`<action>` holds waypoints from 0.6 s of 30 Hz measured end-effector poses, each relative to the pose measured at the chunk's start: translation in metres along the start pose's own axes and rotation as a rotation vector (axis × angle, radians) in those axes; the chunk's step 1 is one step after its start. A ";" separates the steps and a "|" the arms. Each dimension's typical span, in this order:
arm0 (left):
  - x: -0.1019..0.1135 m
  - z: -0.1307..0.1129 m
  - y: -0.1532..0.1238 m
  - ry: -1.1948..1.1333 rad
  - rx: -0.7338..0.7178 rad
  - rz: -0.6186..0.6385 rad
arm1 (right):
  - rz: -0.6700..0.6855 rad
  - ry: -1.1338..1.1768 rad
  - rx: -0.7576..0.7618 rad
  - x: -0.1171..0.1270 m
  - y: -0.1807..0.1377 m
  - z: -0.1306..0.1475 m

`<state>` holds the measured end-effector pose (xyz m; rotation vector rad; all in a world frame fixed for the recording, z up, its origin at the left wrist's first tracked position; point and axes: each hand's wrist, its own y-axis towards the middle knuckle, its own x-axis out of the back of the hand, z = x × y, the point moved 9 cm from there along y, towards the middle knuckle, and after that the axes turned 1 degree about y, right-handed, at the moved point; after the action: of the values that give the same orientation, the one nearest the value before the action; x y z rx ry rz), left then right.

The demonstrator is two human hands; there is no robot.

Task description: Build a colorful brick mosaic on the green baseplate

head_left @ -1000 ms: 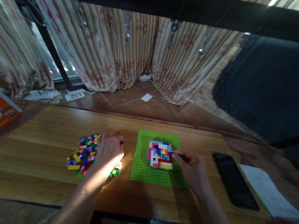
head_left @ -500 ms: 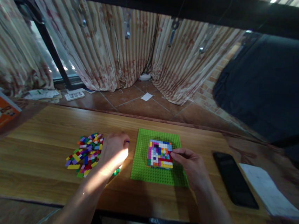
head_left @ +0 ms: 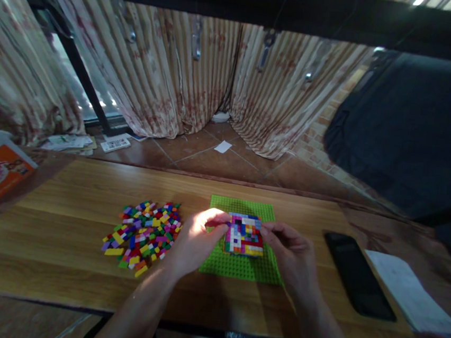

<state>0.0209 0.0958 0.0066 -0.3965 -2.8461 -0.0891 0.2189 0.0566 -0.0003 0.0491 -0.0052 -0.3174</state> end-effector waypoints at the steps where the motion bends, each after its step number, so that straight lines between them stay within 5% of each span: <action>1: -0.003 -0.001 -0.001 -0.019 -0.020 0.008 | 0.036 -0.038 0.051 -0.007 -0.004 0.006; 8: -0.016 -0.012 -0.007 -0.041 -0.133 -0.014 | 0.159 -0.241 0.264 -0.041 -0.020 0.026; 18: -0.005 -0.019 -0.004 0.163 -0.169 -0.107 | 0.063 -0.360 0.239 -0.008 -0.010 0.022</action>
<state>0.0291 0.0886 0.0235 -0.2572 -2.7053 -0.3678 0.2078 0.0490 0.0212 0.2279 -0.4014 -0.2584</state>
